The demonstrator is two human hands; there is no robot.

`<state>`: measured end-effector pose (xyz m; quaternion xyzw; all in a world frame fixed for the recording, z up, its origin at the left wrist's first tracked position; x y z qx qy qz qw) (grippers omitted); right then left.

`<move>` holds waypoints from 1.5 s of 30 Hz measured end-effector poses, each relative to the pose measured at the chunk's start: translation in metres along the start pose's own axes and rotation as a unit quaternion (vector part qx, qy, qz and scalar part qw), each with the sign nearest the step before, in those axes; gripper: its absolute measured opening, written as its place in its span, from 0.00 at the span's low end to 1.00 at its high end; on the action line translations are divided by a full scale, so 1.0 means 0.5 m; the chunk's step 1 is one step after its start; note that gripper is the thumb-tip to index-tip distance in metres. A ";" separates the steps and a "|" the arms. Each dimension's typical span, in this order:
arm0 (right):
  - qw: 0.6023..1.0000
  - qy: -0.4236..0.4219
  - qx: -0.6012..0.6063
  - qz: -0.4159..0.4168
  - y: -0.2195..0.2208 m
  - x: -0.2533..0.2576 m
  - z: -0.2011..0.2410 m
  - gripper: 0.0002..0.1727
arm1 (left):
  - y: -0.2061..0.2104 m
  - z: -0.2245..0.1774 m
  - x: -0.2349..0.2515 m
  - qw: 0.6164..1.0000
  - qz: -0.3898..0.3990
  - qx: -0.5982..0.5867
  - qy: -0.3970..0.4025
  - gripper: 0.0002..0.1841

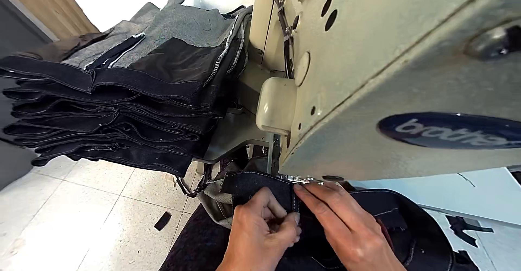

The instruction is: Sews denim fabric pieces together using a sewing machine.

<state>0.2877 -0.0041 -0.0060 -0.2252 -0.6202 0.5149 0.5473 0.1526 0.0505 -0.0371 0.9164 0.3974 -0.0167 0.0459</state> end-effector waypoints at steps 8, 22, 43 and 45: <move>0.994 0.063 0.092 0.010 0.011 -0.015 -0.044 0.19 | 0.000 -0.055 -0.019 0.729 0.023 0.573 0.373 0.10; 0.966 0.187 0.174 -0.033 0.027 -0.031 -0.126 0.25 | 0.007 -0.044 0.010 0.747 -0.022 0.579 0.325 0.15; 0.970 0.167 0.178 -0.024 0.023 -0.030 -0.123 0.24 | -0.041 -0.071 0.003 0.843 -0.002 0.435 0.316 0.14; 0.971 0.166 0.170 -0.015 0.023 -0.030 -0.125 0.25 | -0.062 -0.075 0.004 0.845 -0.057 0.451 0.283 0.13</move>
Point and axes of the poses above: each hand's wrist, its own x-axis towards the middle knuckle, its own y-axis out of the palm, z = x × y, the point moved 7 cm from there along x, towards the middle knuckle, and after that the axes turned 15 degrees about z, right-handed, at the moved point
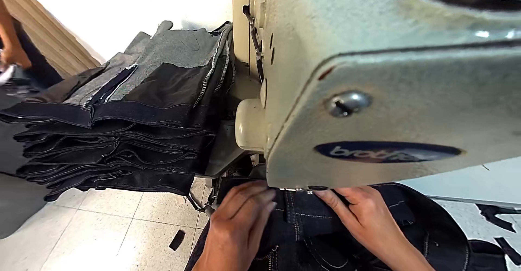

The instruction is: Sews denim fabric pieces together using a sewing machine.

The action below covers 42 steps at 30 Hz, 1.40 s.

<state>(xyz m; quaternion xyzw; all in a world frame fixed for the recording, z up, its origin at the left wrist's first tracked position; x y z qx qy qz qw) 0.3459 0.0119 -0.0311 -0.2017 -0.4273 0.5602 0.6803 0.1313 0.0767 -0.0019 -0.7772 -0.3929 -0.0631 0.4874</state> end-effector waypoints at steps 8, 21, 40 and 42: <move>0.998 0.010 -0.057 -0.003 0.008 -0.002 0.006 0.26 | 0.045 0.055 0.006 0.989 0.077 -0.015 -0.126 0.18; 0.999 0.033 -0.021 -0.014 0.016 -0.013 -0.011 0.26 | 0.071 0.066 0.025 0.957 0.173 -0.074 -0.220 0.25; 0.996 0.042 -0.074 -0.042 -0.018 0.075 -0.010 0.12 | 0.058 0.090 0.107 0.996 0.084 0.001 -0.026 0.08; 0.995 0.037 -0.084 -0.038 -0.017 0.082 -0.015 0.11 | 0.056 0.088 0.111 0.996 0.085 0.014 -0.034 0.07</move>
Point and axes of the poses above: each hand's wrist, its own x-axis towards the middle knuckle, its own y-axis out of the palm, z = x × y, the point moved 7 cm from there along x, towards the middle knuckle, and after that the axes turned 15 degrees about z, right-handed, at the moved point
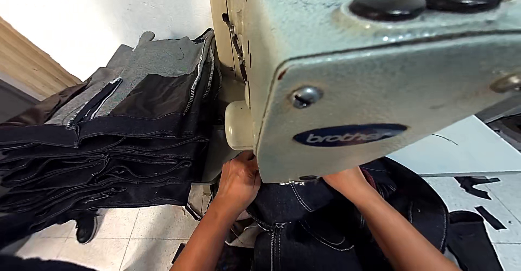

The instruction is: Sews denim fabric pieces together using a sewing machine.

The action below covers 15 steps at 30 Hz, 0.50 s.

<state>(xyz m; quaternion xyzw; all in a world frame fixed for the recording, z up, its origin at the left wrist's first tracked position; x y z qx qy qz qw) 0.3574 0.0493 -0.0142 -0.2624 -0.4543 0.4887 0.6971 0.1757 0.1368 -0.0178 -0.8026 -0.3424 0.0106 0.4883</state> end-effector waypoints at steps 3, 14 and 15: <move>1.000 -0.001 -0.004 0.011 0.003 0.000 -0.002 0.10 | -0.006 -0.015 0.000 0.999 0.012 0.034 -0.007 0.07; 1.000 0.004 0.019 0.018 -0.005 -0.007 0.006 0.09 | 0.002 -0.002 -0.008 0.999 0.023 -0.023 -0.013 0.07; 1.000 0.003 0.020 0.018 -0.007 -0.007 0.006 0.09 | 0.003 0.000 -0.008 0.999 0.025 -0.025 -0.015 0.07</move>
Point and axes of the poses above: each hand's wrist, its own x-axis towards the middle knuckle, its own y-axis out of the palm, z = x × y, the point moved 7 cm from there along x, towards the middle knuckle, and after that the axes turned 15 degrees about z, right-handed, at the moved point
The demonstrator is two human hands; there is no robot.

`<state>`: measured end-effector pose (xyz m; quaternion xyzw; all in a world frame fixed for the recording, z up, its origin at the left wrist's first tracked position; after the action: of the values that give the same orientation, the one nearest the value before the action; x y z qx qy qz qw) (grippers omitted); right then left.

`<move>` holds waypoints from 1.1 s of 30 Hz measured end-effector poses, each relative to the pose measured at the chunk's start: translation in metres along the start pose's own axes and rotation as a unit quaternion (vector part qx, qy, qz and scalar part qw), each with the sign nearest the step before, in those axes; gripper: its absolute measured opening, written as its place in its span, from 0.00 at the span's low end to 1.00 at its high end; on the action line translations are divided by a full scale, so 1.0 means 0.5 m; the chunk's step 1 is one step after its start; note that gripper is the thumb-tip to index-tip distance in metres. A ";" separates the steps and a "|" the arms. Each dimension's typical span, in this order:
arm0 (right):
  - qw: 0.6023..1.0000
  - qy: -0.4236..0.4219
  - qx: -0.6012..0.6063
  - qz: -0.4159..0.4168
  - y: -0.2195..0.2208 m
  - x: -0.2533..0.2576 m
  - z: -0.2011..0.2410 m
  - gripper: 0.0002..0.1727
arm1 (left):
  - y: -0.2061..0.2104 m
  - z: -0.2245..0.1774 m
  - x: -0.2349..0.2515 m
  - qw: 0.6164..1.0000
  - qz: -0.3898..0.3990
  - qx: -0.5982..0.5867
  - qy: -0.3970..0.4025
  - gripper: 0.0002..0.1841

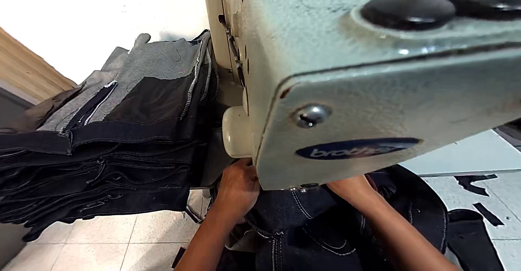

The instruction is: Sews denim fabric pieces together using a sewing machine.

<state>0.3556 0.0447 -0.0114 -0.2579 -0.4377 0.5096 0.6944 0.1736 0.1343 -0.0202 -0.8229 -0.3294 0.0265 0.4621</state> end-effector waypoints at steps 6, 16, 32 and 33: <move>1.000 0.002 0.005 -0.009 -0.004 0.002 0.003 0.10 | -0.001 0.005 0.001 1.000 0.008 -0.005 -0.003 0.08; 0.997 -0.028 -0.068 -0.005 -0.016 -0.009 -0.012 0.17 | -0.006 0.009 0.005 0.995 0.060 -0.083 0.006 0.10; 0.984 -0.055 -0.163 0.055 -0.060 -0.323 -0.159 0.20 | 0.011 0.021 -0.180 0.866 -0.031 -0.475 -0.153 0.25; 0.980 -0.046 -0.191 0.007 -0.071 -0.307 -0.163 0.20 | 0.026 0.010 -0.177 0.847 -0.024 -0.510 -0.151 0.25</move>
<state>0.4287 -0.1036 -0.0751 -0.3652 -0.5569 0.4323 0.6080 0.1093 0.0832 -0.0563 -0.9203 -0.3822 -0.0321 -0.0775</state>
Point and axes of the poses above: each hand's wrist, its own x-axis towards the middle knuckle, its own y-axis out of the palm, z = x × y, the point moved 7 cm from there along x, towards the middle knuckle, and after that the axes turned 15 degrees about z, right-handed, at the moved point
